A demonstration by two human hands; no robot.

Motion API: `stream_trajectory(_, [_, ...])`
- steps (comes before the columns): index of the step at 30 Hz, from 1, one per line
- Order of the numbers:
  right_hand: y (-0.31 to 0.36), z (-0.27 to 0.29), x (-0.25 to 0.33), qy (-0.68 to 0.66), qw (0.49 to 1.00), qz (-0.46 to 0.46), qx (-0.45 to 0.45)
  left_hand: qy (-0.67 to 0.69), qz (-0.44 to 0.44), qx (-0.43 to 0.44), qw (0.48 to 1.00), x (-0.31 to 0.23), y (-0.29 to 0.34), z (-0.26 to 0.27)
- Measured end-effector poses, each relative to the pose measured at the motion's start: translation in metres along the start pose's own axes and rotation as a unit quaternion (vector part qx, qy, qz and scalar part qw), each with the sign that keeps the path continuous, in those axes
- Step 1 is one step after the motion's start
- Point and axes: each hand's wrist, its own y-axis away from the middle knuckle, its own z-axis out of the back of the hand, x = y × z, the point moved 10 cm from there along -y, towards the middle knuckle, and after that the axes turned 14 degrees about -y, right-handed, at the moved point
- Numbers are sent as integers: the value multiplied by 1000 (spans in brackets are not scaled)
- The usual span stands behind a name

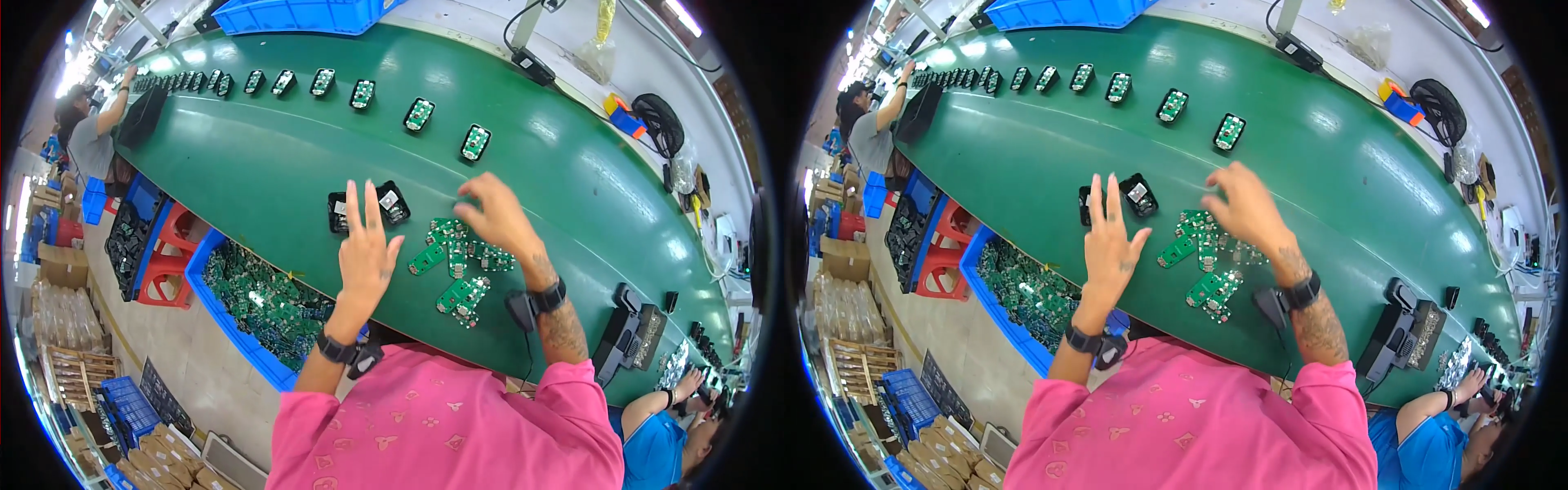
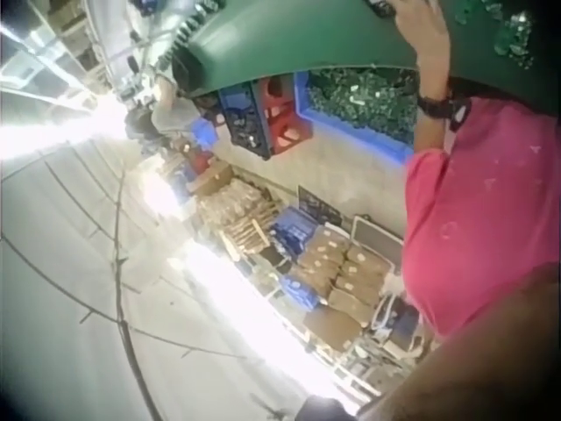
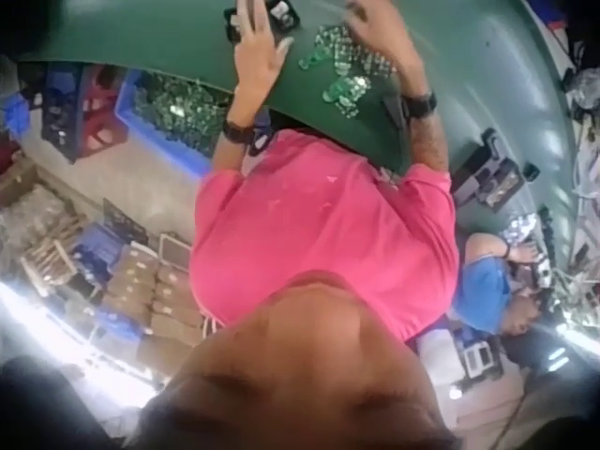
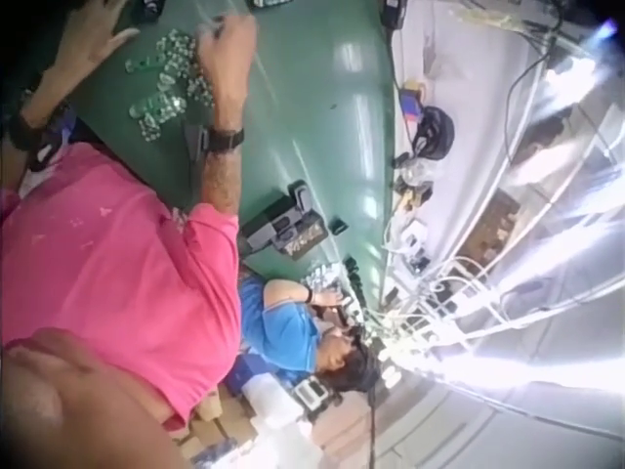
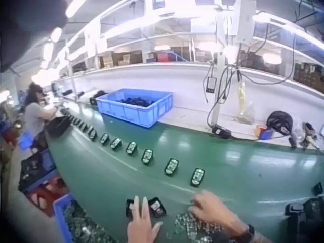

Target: Assembling small electronic devices by placing PCBs into plastic housings on an assembly line.

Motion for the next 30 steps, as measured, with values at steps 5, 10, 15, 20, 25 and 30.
stream_trajectory(5, [48, -5, 33, 28, 999, -40, 22, -12, -33, 139, 990, 1, -23, -59])
stream_trajectory(10, [79, -22, 21, 64, 989, -130, 22, 184, -44, 79, 979, -17, -24, -28])
stream_trajectory(15, [85, -24, 0, -45, 989, -137, -13, 707, 180, 254, 635, -25, 32, -66])
stream_trajectory(20, [77, -22, 5, -47, 987, -149, -23, 810, 248, 273, 457, -40, 61, -75])
stream_trajectory(25, [74, -25, 4, 12, 988, -155, -3, 749, 226, 346, 517, -41, 83, -84])
stream_trajectory(30, [88, -2, -13, -176, 965, -195, -21, 595, 140, 295, 734, -52, 65, -61])
